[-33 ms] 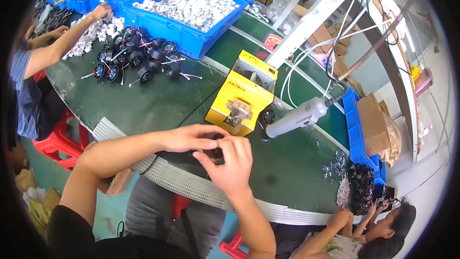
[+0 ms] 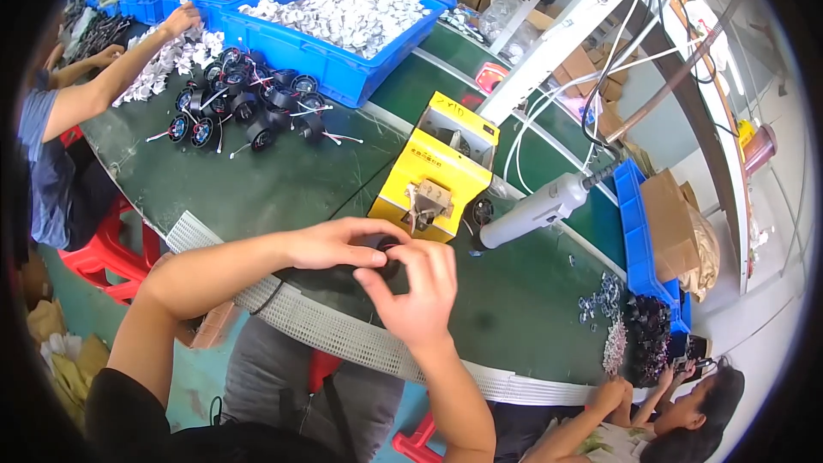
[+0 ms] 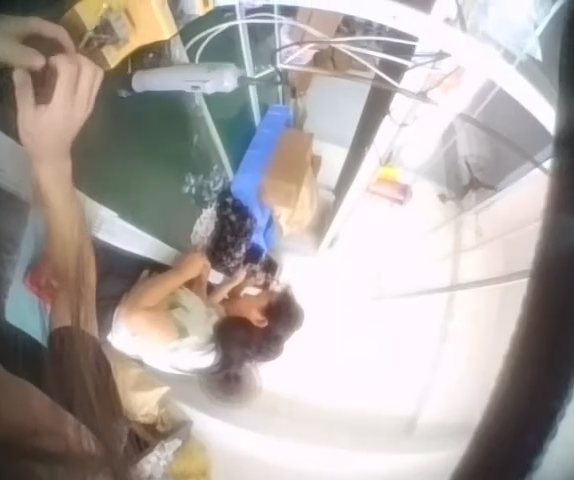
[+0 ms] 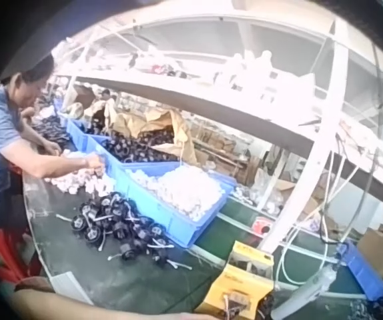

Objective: The person assembles small electronic cooling fans by securing their plastic casings with screws using an electric screwdriver.

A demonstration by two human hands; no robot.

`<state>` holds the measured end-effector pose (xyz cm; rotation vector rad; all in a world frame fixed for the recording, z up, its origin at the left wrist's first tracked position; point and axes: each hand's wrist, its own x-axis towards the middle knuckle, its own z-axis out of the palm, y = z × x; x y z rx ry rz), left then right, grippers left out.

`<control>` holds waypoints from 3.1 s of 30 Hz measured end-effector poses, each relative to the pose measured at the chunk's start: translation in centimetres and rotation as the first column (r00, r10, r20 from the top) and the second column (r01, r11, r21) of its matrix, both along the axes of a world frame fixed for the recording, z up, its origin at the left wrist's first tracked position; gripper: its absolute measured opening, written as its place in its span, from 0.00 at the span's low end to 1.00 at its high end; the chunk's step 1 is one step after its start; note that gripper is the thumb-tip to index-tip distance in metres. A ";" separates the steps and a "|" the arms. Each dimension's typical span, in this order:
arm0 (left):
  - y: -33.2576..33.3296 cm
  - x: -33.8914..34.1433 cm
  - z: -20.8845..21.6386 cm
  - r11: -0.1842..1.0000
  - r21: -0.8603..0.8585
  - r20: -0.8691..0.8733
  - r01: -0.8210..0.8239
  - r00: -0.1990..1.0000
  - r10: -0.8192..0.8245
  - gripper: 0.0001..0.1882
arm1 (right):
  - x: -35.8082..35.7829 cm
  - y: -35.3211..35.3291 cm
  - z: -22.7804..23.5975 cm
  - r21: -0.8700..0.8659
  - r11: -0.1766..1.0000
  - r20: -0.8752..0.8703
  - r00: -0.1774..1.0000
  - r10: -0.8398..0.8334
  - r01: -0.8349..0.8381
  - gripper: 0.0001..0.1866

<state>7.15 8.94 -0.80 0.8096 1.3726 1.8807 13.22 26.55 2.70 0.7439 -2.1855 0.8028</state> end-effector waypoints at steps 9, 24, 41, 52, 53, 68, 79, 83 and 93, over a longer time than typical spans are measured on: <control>-0.9 -1.4 -0.7 0.996 0.057 0.170 0.067 0.983 -0.076 0.26 | -1.8 2.3 -2.4 -0.516 0.856 0.483 0.820 0.307 -0.016 0.09; 0.0 -0.9 0.4 0.988 -0.031 0.510 -0.153 0.847 0.148 0.24 | -1.7 2.3 -3.6 -0.735 0.678 0.491 0.692 0.530 0.002 0.03; 0.7 -0.4 -0.4 0.984 -0.089 0.284 -0.155 0.943 0.174 0.22 | -1.3 1.2 -3.6 -0.069 0.994 0.269 0.961 -0.068 0.090 0.09; 0.7 -0.3 -0.1 0.932 0.002 0.177 -0.363 0.917 0.357 0.19 | -1.0 2.7 -2.5 -0.563 0.813 0.522 0.826 0.211 0.148 0.07; 1.0 0.0 -0.2 0.934 0.107 0.260 -0.340 0.917 0.303 0.18 | -0.6 2.3 -1.7 -0.642 0.739 0.601 0.733 0.317 0.206 0.07; 1.6 0.9 -0.7 0.941 0.269 0.359 -0.207 0.928 0.102 0.23 | -1.7 0.7 -3.6 -0.425 0.905 0.318 0.940 0.125 0.024 0.10; 1.4 0.7 -0.5 0.978 0.131 -0.005 -0.161 0.987 0.163 0.30 | -2.4 1.5 -4.8 -0.562 0.827 0.410 0.876 0.253 0.025 0.17; 1.2 0.3 -0.7 0.975 -0.058 -0.005 -0.213 0.977 0.213 0.28 | -2.4 1.6 -4.9 -0.520 0.850 0.444 0.877 0.185 0.084 0.11; 1.5 -0.8 -2.3 0.982 -0.076 0.229 -0.174 0.955 0.187 0.24 | -6.2 4.7 -1.2 -0.610 0.749 0.199 0.965 -0.169 0.257 0.37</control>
